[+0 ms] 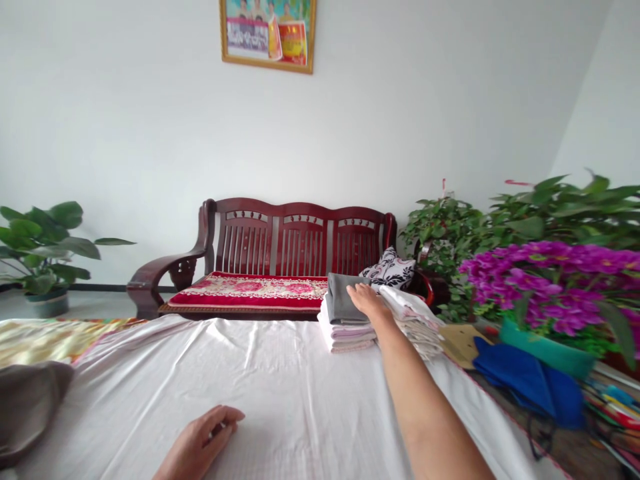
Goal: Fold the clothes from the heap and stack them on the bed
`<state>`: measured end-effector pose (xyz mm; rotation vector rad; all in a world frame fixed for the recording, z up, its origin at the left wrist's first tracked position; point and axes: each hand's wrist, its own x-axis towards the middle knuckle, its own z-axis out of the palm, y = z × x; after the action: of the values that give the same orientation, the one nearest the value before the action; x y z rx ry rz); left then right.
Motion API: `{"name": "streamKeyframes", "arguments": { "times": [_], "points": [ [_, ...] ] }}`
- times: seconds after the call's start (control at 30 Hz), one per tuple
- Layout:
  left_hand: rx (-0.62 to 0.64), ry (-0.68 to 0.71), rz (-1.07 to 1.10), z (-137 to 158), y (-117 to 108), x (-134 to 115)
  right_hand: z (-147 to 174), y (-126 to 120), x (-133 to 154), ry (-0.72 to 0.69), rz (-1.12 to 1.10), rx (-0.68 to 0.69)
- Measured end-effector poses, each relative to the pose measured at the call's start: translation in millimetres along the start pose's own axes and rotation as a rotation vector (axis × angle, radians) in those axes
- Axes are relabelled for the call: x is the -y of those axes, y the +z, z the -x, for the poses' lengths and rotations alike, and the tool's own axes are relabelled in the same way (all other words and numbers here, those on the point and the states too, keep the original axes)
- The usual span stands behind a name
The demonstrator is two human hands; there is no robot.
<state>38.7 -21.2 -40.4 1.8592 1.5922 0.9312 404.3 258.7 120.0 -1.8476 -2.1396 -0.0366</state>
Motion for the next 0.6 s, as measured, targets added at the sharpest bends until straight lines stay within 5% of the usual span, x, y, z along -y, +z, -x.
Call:
{"name": "streamKeyframes", "arguments": {
  "times": [0.2,0.33,0.47,0.6],
  "points": [
    [-0.014,0.01,-0.003,0.7,-1.8,-1.2,15.1,-21.5,7.1,0.096,-0.027,-0.2],
    [-0.008,0.023,0.005,1.4,-2.8,-1.0,25.1,-55.1,-23.6,0.196,0.021,-0.337],
    [-0.019,0.028,-0.001,1.6,-2.7,0.2,27.6,-77.5,-73.7,0.2,0.127,-0.297],
    [-0.007,0.034,-0.02,1.0,-3.0,0.3,23.9,-62.2,-99.4,0.088,0.213,-0.167]
  ]
}}
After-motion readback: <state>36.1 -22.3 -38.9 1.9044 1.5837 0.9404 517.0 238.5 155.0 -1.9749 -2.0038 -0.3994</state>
